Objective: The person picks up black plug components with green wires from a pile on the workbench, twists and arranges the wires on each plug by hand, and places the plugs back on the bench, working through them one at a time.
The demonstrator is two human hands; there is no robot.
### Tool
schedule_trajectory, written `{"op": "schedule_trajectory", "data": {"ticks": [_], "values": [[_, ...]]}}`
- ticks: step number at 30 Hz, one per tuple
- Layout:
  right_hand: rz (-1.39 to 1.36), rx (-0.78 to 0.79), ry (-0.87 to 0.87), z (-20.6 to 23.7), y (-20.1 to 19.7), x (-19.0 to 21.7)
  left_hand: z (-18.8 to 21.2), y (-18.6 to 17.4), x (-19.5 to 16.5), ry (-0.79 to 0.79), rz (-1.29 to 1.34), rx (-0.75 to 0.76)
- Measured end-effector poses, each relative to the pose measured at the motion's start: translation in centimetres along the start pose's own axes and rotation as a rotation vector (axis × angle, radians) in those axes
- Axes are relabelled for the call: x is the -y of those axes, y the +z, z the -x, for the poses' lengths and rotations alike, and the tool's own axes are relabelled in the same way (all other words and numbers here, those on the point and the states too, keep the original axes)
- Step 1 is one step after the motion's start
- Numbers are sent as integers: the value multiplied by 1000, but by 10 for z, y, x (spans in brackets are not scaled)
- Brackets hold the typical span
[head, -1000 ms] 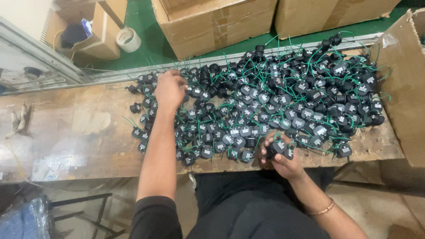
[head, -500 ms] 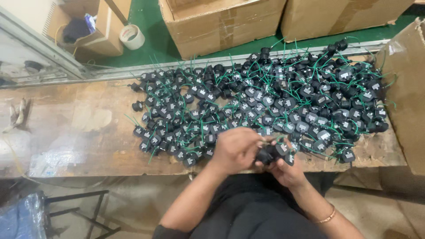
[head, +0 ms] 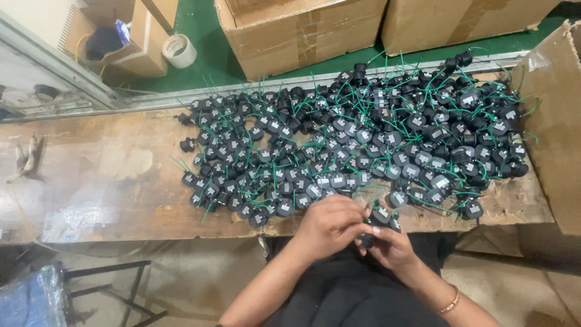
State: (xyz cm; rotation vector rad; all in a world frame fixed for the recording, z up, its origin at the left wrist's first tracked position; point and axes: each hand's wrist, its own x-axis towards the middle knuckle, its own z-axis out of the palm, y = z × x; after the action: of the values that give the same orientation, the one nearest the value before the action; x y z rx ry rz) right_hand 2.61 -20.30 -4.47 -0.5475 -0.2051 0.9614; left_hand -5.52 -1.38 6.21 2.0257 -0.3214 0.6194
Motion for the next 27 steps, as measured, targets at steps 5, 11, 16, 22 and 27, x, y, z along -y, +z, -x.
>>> {"op": "schedule_trajectory", "data": {"ticks": [5,11,16,22,27], "values": [[-43,69,13,6,0,-2,5,13,-2,-327,315,-25],[-121,198,-17,8,3,4,-11,-20,0,-8,23,161],[-139,174,-74,4,1,6,-50,-100,58,-286,-101,-136],[-80,67,-72,4,0,-1,-65,-122,102,-279,-804,-52],[-94,-17,-165,0,5,-1,-40,-97,62,-119,-221,-447]]}}
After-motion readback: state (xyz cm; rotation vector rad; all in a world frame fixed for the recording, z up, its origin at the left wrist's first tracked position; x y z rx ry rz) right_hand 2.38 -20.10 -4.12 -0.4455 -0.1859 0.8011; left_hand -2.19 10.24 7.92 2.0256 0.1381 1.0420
